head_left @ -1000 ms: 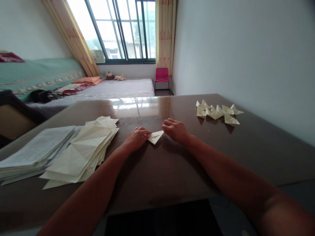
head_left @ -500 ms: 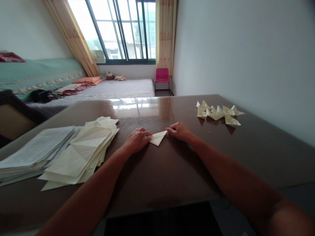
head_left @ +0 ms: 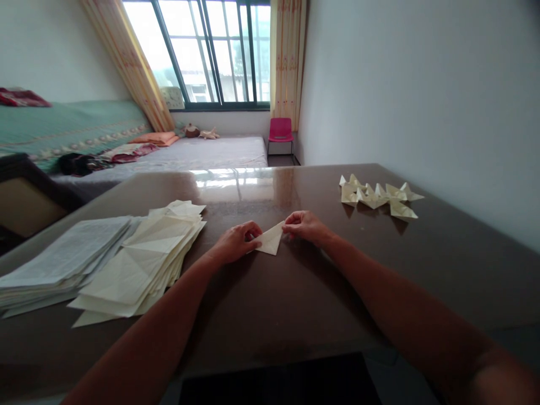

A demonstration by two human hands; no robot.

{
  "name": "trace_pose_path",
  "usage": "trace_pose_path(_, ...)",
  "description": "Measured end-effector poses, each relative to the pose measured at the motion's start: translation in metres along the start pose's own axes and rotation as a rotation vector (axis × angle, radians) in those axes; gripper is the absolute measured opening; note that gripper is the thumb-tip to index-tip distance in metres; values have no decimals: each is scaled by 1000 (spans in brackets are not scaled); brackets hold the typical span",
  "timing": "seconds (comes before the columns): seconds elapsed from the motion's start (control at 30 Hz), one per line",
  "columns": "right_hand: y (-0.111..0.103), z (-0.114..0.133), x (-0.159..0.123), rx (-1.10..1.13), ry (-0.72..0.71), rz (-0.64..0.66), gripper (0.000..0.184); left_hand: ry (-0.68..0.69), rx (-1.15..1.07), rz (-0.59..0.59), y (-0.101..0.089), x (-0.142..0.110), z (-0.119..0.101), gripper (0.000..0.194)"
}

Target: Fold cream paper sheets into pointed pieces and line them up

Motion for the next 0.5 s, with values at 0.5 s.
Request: trace_pose_path(0.5,49,28,-13,-205,-114,142,37,134,39,-191,8,-9,-49,61)
Point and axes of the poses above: each hand's wrist, its own x-axis towards the middle knuckle, its own y-axis out of the palm, z = x × y, the point moved 8 cm from there along x, towards the middle knuckle, and after that the axes turned 15 degrees about z, right-handed, at the moved point
